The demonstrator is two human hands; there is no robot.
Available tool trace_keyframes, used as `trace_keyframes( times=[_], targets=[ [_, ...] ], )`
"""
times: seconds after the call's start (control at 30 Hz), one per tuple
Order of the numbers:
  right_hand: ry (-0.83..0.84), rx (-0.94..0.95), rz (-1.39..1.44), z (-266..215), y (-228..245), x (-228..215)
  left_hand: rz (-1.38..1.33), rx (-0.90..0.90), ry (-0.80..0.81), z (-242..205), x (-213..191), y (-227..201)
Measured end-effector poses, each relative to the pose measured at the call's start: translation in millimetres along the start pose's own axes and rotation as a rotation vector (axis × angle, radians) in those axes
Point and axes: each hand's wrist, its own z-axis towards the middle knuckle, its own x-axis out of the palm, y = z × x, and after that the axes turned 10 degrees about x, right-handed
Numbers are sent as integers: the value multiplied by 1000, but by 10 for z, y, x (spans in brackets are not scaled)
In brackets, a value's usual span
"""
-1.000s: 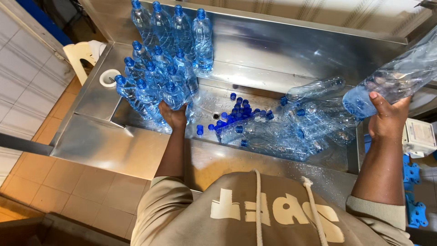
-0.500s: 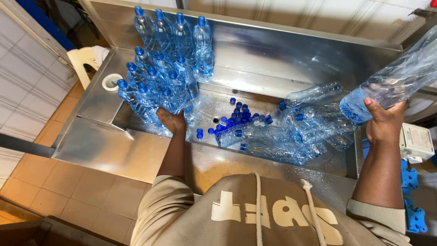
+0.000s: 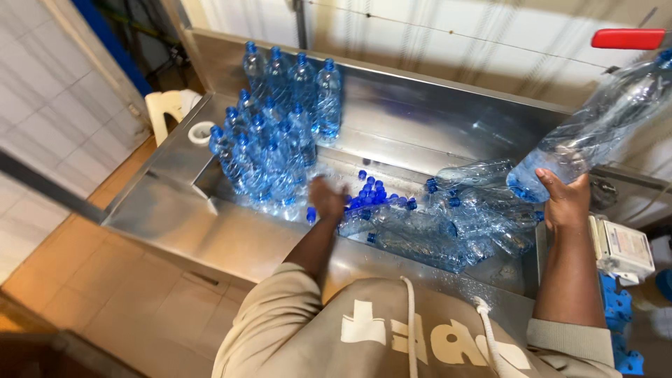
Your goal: The person fills clear plastic water bottles with water from a dual-spout tap. They hold two bottles at a time under the running water, then place the filled bottles on a stainless steel counter among other filled bottles and blue caps.
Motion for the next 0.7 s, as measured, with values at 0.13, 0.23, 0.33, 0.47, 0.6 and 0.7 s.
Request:
trace_keyframes(
  times=[0.13, 0.23, 0.33, 0.47, 0.6, 0.7],
  targets=[
    [26, -21, 20, 72, -16, 3, 84, 190, 489, -226, 84, -202],
    [127, -36, 137, 79, -11, 20, 131, 326, 784, -312, 199, -281],
    [149, -143, 187, 71, -31, 18, 26, 331, 820, -322, 305, -287],
    [133, -81, 53, 45, -9, -40, -206, 223, 675, -296, 295, -387],
    [135, -33, 78, 114, -71, -27, -561, 87, 523, -270, 302, -557],
    [69, -80, -4, 113, -70, -18, -521, 205, 533, -195, 292, -757]
  ],
)
